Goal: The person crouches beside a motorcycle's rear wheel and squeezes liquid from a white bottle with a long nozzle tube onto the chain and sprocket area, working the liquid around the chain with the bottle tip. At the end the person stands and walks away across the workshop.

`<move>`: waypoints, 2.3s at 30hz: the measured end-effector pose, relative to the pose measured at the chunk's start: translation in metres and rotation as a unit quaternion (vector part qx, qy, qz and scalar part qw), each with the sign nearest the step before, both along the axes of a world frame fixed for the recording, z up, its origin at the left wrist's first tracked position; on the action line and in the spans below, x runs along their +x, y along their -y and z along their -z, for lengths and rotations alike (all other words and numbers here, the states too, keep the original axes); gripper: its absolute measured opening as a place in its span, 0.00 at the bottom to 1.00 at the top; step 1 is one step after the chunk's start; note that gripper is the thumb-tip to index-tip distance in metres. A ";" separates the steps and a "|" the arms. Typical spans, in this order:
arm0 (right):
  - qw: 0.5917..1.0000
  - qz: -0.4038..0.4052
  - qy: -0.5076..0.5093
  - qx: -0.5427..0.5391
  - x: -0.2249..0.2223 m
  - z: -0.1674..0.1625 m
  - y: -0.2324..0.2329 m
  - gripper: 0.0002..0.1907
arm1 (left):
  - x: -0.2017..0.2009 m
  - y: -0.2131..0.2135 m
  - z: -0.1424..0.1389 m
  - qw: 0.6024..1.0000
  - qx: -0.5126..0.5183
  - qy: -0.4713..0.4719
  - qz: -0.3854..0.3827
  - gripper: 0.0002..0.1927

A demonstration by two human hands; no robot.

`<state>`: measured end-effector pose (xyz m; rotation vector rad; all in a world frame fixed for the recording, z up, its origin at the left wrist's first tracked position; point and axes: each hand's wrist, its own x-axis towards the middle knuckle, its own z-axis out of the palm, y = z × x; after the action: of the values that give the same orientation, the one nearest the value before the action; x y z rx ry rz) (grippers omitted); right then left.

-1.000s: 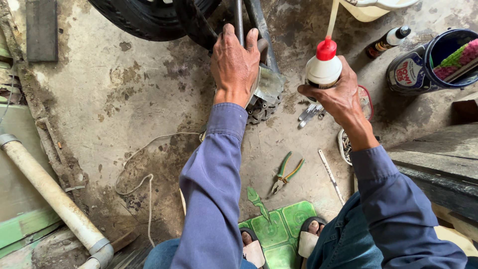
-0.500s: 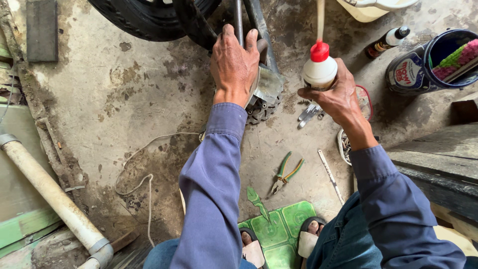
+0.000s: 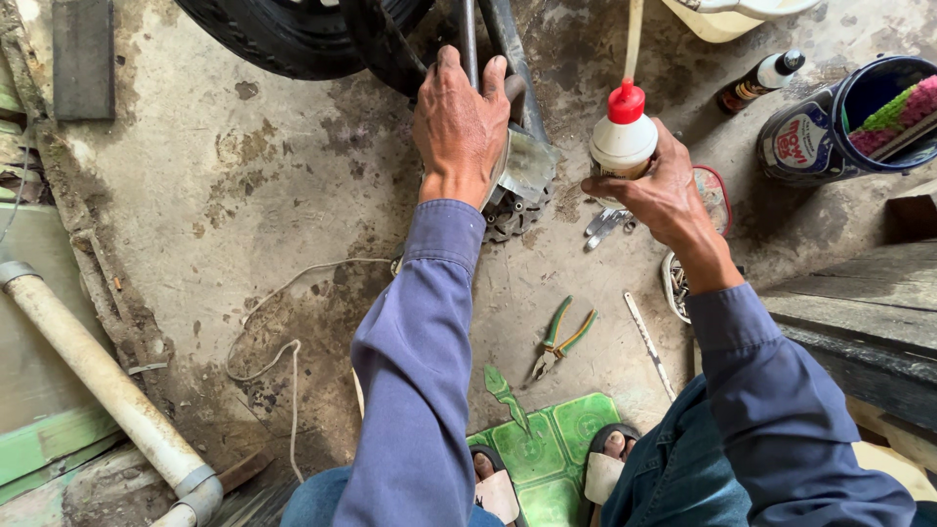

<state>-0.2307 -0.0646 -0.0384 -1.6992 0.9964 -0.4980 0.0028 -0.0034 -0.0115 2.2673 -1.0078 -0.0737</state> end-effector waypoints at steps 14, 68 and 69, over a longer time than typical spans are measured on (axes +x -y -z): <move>0.996 0.026 -0.012 -0.080 0.000 -0.006 -0.005 0.35 | 0.000 0.000 0.002 1.000 -0.005 0.004 0.002 0.27; 0.893 -0.163 -0.380 -0.179 0.013 0.015 -0.028 0.28 | -0.003 -0.001 -0.002 1.000 -0.025 -0.018 0.003 0.24; 0.894 -0.163 -0.377 -0.181 0.012 0.015 -0.029 0.27 | -0.003 -0.001 -0.002 0.999 -0.025 -0.020 0.005 0.24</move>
<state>-0.2183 -0.0358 -0.0533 -2.4259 1.1561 0.2554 -0.0006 -0.0022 -0.0098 2.2070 -0.9899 -0.0961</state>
